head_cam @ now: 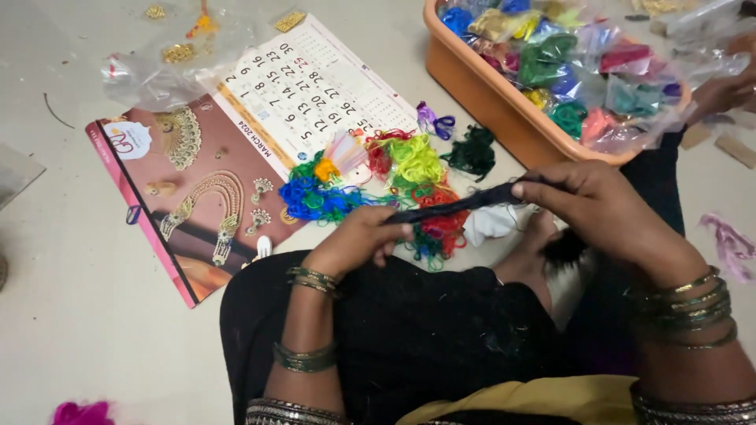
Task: The person sits on the floor and ties black thread around bundles of colorful wool yarn, wrapping and securing each bundle by hand on their lap. They then pick up and separate red yarn strands, continuing to handle the yarn bundles.
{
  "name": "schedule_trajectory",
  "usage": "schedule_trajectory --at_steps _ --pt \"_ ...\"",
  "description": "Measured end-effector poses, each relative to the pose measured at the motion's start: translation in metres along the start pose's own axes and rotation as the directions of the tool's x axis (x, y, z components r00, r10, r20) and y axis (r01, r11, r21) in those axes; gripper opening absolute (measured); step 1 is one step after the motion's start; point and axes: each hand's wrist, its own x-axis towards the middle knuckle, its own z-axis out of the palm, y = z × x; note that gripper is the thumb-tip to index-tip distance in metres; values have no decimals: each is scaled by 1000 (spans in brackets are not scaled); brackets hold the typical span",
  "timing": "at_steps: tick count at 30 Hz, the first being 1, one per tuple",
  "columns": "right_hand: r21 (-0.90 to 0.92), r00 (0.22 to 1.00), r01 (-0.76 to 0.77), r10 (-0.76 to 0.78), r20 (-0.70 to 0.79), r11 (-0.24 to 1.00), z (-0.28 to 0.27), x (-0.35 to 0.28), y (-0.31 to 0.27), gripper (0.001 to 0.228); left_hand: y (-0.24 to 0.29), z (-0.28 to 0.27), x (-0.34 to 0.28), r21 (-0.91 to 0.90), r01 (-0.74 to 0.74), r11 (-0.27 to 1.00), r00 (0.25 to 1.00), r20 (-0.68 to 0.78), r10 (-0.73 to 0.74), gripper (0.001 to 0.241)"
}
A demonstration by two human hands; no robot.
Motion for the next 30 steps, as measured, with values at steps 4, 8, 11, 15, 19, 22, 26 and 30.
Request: schedule_trajectory --at_steps 4,8,11,15,19,22,26,30 --pt "28 1000 -14 13 20 1000 8 -4 -6 26 -57 -25 21 231 -281 932 945 -101 310 26" --pt "-93 989 137 -141 -43 986 7 -2 -6 27 -58 -37 22 277 -163 947 927 -285 243 21" --pt "-229 986 112 -137 -98 967 9 -4 -13 27 -66 -41 26 169 -16 985 917 -391 82 22" --pt "-176 967 219 -238 -91 960 10 -2 -11 26 -47 -36 16 438 -42 898 628 -688 364 17" --pt "-293 972 207 -230 -45 933 18 13 -1 25 -32 -24 21 228 -156 961 667 -693 273 16" --pt "-77 984 157 -149 101 985 27 9 -26 27 -29 -17 24 129 -287 949 704 -643 301 18" --pt "-186 998 37 -28 52 982 37 2 -54 28 11 13 24 -190 -572 798 772 -455 445 24" --pt "-180 980 155 -129 149 971 51 1 -70 28 50 38 -9 -149 -782 605 618 -313 721 36"
